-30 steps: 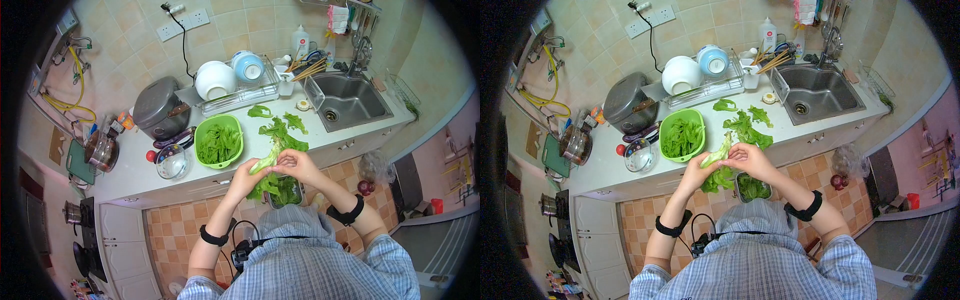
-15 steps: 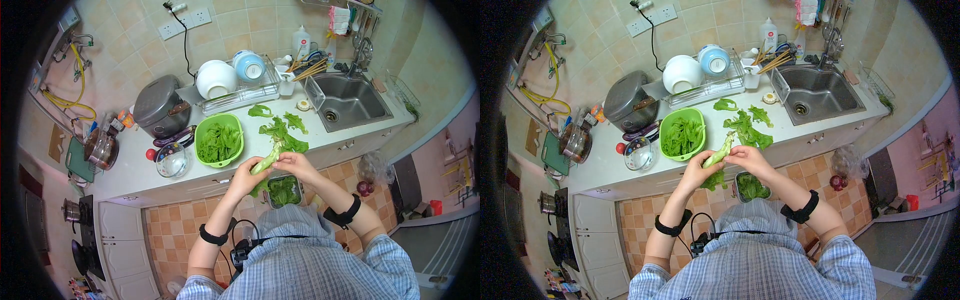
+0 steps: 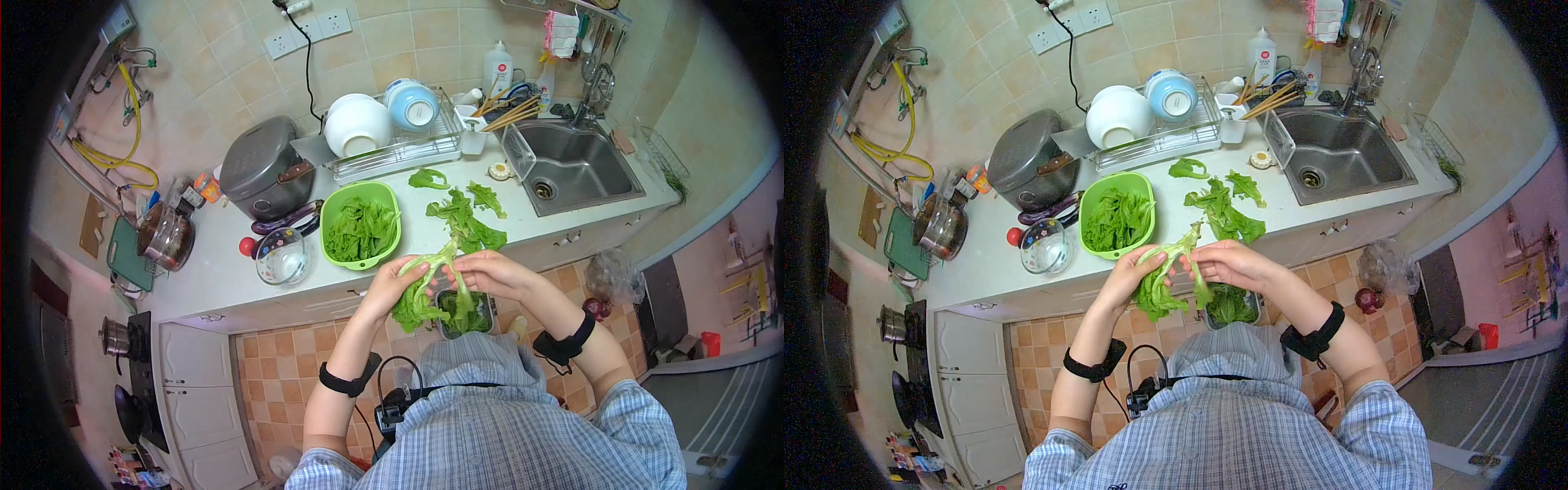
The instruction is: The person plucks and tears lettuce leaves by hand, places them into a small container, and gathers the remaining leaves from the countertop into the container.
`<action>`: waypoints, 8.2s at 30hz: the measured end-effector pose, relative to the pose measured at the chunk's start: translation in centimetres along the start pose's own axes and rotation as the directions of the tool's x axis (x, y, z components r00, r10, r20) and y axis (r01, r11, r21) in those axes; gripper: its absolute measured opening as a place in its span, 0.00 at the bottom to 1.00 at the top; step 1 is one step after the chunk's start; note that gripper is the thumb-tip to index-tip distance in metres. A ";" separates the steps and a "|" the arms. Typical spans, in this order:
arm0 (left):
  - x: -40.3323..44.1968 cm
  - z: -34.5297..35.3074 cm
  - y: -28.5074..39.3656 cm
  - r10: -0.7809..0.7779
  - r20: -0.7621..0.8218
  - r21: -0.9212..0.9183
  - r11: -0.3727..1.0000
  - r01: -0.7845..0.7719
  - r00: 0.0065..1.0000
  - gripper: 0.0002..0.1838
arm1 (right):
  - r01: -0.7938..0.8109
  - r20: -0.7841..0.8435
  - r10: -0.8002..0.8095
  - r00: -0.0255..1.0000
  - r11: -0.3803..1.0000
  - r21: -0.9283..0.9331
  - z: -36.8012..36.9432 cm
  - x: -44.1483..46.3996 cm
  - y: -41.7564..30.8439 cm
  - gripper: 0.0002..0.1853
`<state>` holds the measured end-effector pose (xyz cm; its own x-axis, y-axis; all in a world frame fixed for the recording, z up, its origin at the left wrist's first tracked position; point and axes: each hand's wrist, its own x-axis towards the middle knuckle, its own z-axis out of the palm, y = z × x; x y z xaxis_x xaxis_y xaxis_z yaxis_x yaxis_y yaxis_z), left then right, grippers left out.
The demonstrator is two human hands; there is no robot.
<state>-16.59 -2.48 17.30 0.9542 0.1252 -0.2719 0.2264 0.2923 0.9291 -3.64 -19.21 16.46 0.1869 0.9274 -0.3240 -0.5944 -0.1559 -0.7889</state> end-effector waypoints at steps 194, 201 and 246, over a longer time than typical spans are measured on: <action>0.8 -3.2 0.7 0.248 -0.232 -0.031 0.965 -0.262 0.941 0.15 | 0.472 0.092 -0.647 0.757 0.444 -0.761 4.5 4.6 -3.7 0.12; 0.2 -2.5 0.8 0.190 -0.252 0.028 0.982 -0.189 0.949 0.17 | 0.474 0.260 -0.660 0.705 0.166 -0.865 4.3 4.5 -2.9 0.10; -0.8 -0.8 1.8 0.260 -0.043 0.251 0.937 -0.241 0.965 0.14 | 0.198 0.072 -0.186 0.980 0.858 -0.473 2.1 2.6 -2.8 0.12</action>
<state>-17.14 -1.30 18.97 0.9709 0.2373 -0.0315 0.0312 0.0054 0.9995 -3.11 -15.62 18.90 0.2377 0.9622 -0.1329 -0.1030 -0.1111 -0.9885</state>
